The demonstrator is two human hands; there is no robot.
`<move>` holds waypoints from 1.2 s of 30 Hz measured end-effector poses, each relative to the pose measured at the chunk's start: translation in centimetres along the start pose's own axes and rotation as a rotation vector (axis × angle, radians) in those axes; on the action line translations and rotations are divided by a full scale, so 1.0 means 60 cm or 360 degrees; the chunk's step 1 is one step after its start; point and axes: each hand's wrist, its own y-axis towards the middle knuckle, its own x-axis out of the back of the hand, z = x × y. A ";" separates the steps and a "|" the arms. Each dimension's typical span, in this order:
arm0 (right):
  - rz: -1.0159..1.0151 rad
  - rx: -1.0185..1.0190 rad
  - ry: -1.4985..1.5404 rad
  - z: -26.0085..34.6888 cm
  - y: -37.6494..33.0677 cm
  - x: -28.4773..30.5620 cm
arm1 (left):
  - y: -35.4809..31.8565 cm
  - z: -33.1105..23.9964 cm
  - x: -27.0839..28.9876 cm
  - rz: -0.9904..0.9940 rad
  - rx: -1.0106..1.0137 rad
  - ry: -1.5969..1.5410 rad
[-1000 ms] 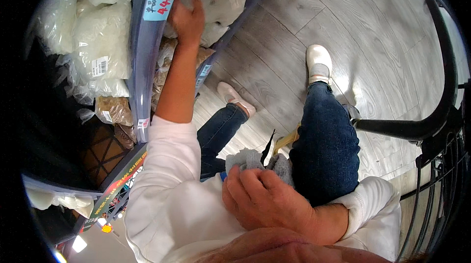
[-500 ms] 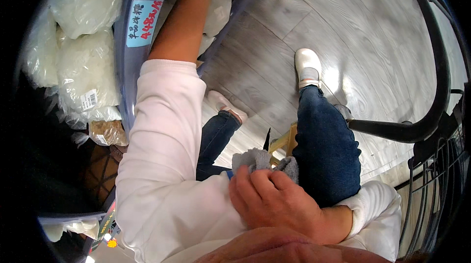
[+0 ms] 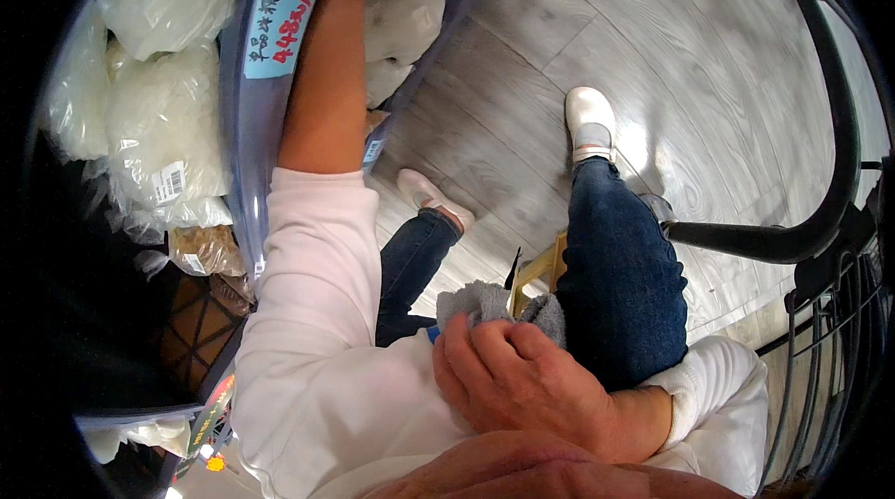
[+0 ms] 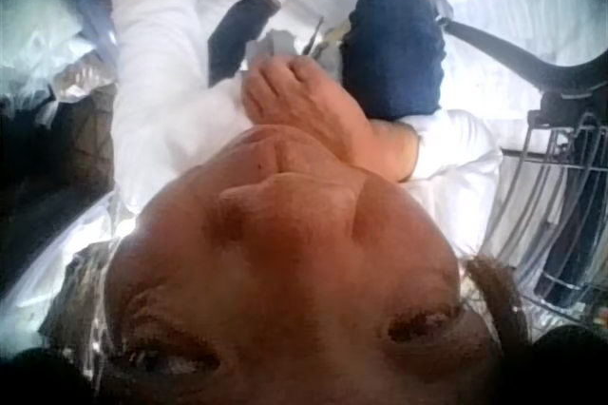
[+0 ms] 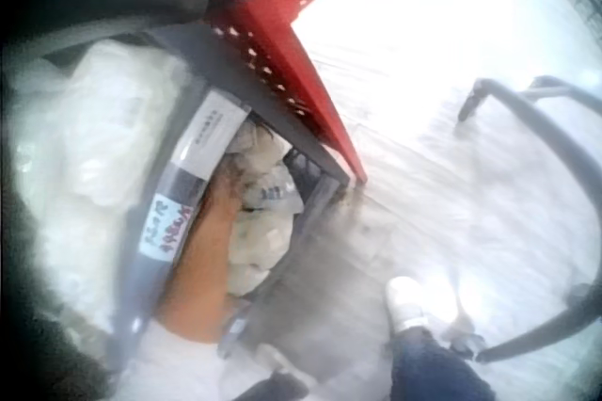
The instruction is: The person sits on a small stool and wipes a low supermarket shelf with a cloth. They then stand, walk to a yellow basin, wring out the cloth in water, and return to wipe a different display rack.
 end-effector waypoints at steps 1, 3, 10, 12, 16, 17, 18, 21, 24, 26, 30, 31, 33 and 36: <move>0.0010 0.0010 0.0004 0.002 0.002 0.000 | -0.003 -0.004 -0.008 0.0012 -0.0010 0.0047; 0.0007 0.0005 0.0023 0.003 0.004 -0.005 | -0.014 0.000 -0.031 0.0018 -0.0023 0.0152; 0.0074 -0.0041 0.0026 -0.003 0.009 -0.007 | 0.029 0.069 -0.062 -0.0090 -0.0027 0.1170; 0.0079 -0.0068 0.0017 -0.005 0.012 -0.001 | 0.047 0.060 -0.056 0.0246 -0.0063 0.1231; 0.0067 -0.0075 -0.0011 -0.007 0.016 0.000 | 0.050 0.054 -0.038 0.0691 -0.0144 0.1259; 0.0056 -0.0080 -0.0001 -0.006 0.016 -0.002 | 0.045 0.049 -0.033 0.0596 -0.0194 0.1152; 0.0046 -0.0085 0.0010 -0.006 0.015 -0.003 | 0.040 0.043 -0.025 0.0479 -0.0230 0.0978; 0.0165 -0.0098 0.0037 -0.001 0.012 0.003 | 0.016 0.010 0.021 0.0183 -0.0285 0.0395; 0.0206 -0.0135 0.0039 0.003 0.017 0.005 | 0.011 -0.029 0.050 0.0049 -0.0275 -0.0065; 0.0131 -0.0109 0.0012 0.002 0.016 0.001 | 0.010 -0.045 0.073 -0.0020 -0.0254 -0.0249; 0.0014 -0.0054 -0.0045 0.000 0.009 -0.008 | 0.002 -0.059 0.108 -0.0096 -0.0212 -0.0371; 0.0027 -0.0050 -0.0045 0.001 0.007 -0.007 | 0.001 -0.061 0.113 -0.0121 -0.0210 -0.0380; 0.0045 -0.0032 -0.0040 0.000 0.012 -0.009 | 0.001 -0.060 0.111 -0.0136 -0.0205 -0.0379; 0.0057 -0.0044 -0.0020 0.003 0.015 -0.013 | -0.002 -0.063 0.104 -0.0148 -0.0205 -0.0357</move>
